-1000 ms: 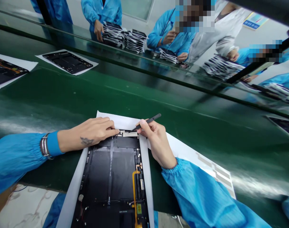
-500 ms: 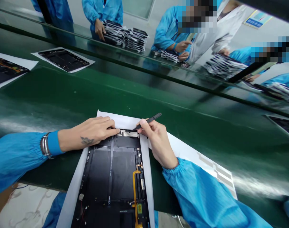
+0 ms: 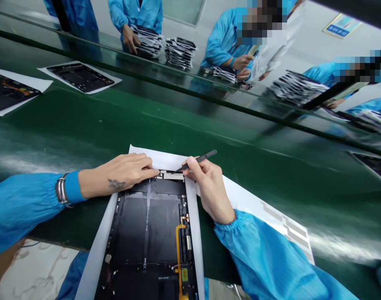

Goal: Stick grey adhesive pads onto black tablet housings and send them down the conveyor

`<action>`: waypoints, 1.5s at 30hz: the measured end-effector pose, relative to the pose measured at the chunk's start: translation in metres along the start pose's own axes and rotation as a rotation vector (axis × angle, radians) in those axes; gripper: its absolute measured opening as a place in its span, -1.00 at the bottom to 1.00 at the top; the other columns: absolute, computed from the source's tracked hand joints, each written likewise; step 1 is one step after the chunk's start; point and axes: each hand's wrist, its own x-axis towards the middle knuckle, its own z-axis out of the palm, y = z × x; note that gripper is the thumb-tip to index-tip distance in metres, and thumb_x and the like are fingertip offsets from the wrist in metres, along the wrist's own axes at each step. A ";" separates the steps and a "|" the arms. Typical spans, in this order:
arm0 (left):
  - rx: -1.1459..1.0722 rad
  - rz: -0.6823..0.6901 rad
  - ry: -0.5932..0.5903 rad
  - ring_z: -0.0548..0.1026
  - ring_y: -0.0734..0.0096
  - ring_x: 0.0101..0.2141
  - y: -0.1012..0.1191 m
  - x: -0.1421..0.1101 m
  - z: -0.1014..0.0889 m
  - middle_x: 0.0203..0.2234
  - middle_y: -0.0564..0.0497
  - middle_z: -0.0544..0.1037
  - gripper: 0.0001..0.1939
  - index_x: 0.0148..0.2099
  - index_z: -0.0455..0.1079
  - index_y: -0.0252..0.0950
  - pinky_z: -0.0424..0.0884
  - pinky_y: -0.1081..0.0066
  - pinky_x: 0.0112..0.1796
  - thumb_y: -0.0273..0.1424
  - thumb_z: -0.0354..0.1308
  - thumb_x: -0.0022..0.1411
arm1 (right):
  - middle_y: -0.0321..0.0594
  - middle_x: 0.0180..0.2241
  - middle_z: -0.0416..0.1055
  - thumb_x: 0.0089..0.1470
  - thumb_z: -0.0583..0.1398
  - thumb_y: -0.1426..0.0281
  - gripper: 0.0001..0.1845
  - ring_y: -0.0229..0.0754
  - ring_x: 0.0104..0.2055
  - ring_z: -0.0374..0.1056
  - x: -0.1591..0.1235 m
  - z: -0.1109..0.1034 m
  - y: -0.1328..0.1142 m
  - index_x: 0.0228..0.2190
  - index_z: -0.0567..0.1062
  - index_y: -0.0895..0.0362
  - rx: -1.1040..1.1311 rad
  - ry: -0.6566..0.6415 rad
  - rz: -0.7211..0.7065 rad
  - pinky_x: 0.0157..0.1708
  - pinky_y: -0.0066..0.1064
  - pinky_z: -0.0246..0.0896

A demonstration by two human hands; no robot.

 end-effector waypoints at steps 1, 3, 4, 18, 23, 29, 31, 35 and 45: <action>0.001 -0.001 -0.002 0.34 0.32 -0.35 0.000 0.000 0.000 -0.31 -0.06 0.43 -0.80 -0.14 0.43 -0.34 0.17 0.34 -0.39 -0.57 -0.02 0.43 | -0.23 -0.46 0.43 -0.10 0.40 0.00 -0.56 -0.19 -0.35 0.39 0.000 0.000 0.000 -0.56 0.55 0.12 0.000 -0.001 0.003 -0.24 -0.32 0.38; 0.000 0.000 -0.002 0.34 0.32 -0.35 0.000 0.001 0.000 -0.32 -0.06 0.42 -0.80 -0.15 0.43 -0.34 0.16 0.34 -0.39 -0.57 -0.03 0.43 | -0.23 -0.46 0.43 -0.10 0.41 0.00 -0.56 -0.19 -0.35 0.38 0.000 0.000 0.001 -0.56 0.55 0.12 -0.002 -0.003 0.011 -0.24 -0.33 0.37; -0.003 0.002 0.000 0.34 0.32 -0.35 0.000 0.001 0.000 -0.32 -0.06 0.42 -0.79 -0.15 0.43 -0.34 0.16 0.34 -0.39 -0.57 -0.03 0.43 | -0.22 -0.46 0.44 -0.10 0.41 0.00 -0.56 -0.19 -0.35 0.38 0.000 -0.001 0.001 -0.57 0.55 0.12 -0.004 -0.005 0.013 -0.24 -0.33 0.37; -0.008 -0.009 -0.032 0.33 0.31 -0.34 0.000 0.000 -0.001 -0.30 -0.07 0.43 -0.78 -0.14 0.43 -0.34 0.15 0.36 -0.38 -0.58 -0.05 0.44 | -0.23 -0.49 0.43 -0.06 0.38 -0.01 -0.56 -0.17 -0.35 0.38 0.000 -0.002 0.001 -0.55 0.54 0.12 -0.032 -0.029 0.000 -0.21 -0.30 0.36; -0.014 0.010 0.012 0.32 0.31 -0.34 0.000 -0.001 0.000 -0.31 -0.07 0.43 -0.78 -0.16 0.42 -0.35 0.15 0.36 -0.38 -0.58 -0.05 0.43 | -0.23 -0.50 0.43 -0.08 0.40 -0.01 -0.56 -0.18 -0.34 0.38 0.000 -0.002 0.002 -0.55 0.55 0.12 -0.031 -0.024 0.003 -0.22 -0.33 0.36; -0.003 0.012 0.008 0.33 0.32 -0.35 0.000 0.000 -0.002 -0.31 -0.07 0.43 -0.77 -0.16 0.42 -0.35 0.18 0.36 -0.37 -0.59 -0.07 0.43 | -0.22 -0.48 0.45 -0.03 0.38 0.02 -0.59 -0.18 -0.33 0.39 0.002 -0.003 0.004 -0.51 0.58 0.13 -0.045 -0.038 -0.009 -0.25 -0.35 0.35; 0.002 0.007 0.001 0.33 0.31 -0.35 0.000 0.000 -0.002 -0.31 -0.07 0.42 -0.75 -0.12 0.43 -0.35 0.18 0.36 -0.37 -0.58 -0.08 0.44 | -0.22 -0.49 0.45 -0.02 0.38 0.02 -0.59 -0.18 -0.34 0.38 0.002 -0.004 0.004 -0.51 0.58 0.13 -0.045 -0.040 -0.007 -0.26 -0.36 0.34; -0.004 0.002 0.022 0.31 0.29 -0.35 0.000 0.001 0.000 -0.31 -0.07 0.40 -0.72 -0.02 0.44 -0.32 0.17 0.36 -0.36 -0.55 -0.10 0.45 | -0.22 -0.49 0.46 -0.04 0.39 0.01 -0.58 -0.19 -0.34 0.38 0.003 -0.004 0.006 -0.53 0.58 0.13 -0.042 -0.042 -0.003 -0.26 -0.38 0.32; -0.036 -0.006 0.029 0.31 0.28 -0.30 -0.003 -0.002 0.007 -0.26 -0.05 0.36 -0.67 0.08 0.41 -0.28 0.19 0.35 -0.32 -0.59 -0.09 0.42 | -0.23 -0.52 0.46 0.02 0.32 -0.02 -0.56 -0.19 -0.39 0.35 0.005 -0.004 0.008 -0.49 0.56 0.13 -0.184 -0.044 -0.084 -0.32 -0.38 0.26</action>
